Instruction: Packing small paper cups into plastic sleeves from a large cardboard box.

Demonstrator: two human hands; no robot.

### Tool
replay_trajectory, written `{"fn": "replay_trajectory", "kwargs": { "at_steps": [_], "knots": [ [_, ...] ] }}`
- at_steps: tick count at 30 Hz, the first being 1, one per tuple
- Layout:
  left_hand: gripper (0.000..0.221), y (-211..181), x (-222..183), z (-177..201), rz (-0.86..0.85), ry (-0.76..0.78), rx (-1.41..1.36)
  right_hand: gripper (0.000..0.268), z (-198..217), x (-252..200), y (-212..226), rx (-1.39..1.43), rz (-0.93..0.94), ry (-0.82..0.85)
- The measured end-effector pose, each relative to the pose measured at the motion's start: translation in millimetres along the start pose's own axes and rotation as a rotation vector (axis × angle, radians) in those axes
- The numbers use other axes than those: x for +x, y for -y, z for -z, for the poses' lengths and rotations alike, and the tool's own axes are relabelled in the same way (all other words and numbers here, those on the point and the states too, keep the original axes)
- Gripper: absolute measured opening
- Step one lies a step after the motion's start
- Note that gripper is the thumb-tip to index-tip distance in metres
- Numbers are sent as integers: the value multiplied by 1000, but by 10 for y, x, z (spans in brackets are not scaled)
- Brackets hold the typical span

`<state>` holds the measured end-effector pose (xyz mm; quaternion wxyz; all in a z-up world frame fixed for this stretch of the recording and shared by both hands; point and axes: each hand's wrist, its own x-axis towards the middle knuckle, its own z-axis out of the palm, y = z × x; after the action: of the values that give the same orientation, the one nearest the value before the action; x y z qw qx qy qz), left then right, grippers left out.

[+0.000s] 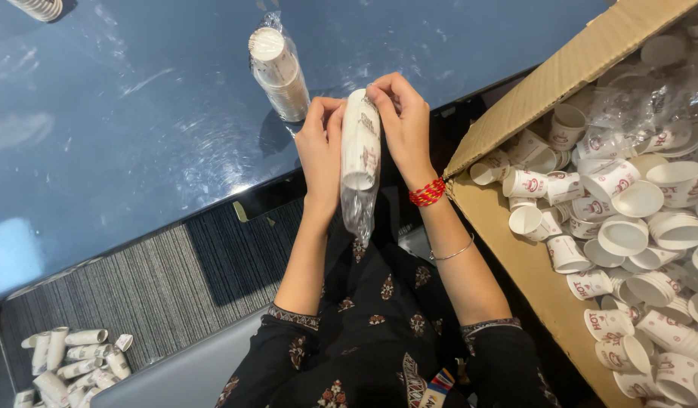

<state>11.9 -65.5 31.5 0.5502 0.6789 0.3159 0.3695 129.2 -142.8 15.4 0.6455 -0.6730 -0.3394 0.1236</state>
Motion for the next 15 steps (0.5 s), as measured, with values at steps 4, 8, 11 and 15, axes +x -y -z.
{"fn": "replay_trajectory", "kwargs": {
  "at_steps": [4, 8, 11, 15],
  "knots": [
    [9, -90, -109, 86, -111, 54, -295, 15, 186, -216, 273, 153, 6, -16],
    [11, -238, -289, 297, -361, 272, -327, 8, 593, -586, 797, 11, 324, 123],
    [15, -370, -408, 399, -604, 403, -126, 9, 856, -887, 1031, -259, 532, 204],
    [21, -315, -533, 341, -843, 574, 45, 21, 1119, -1292, 1111, -659, 568, 213]
  ]
}}
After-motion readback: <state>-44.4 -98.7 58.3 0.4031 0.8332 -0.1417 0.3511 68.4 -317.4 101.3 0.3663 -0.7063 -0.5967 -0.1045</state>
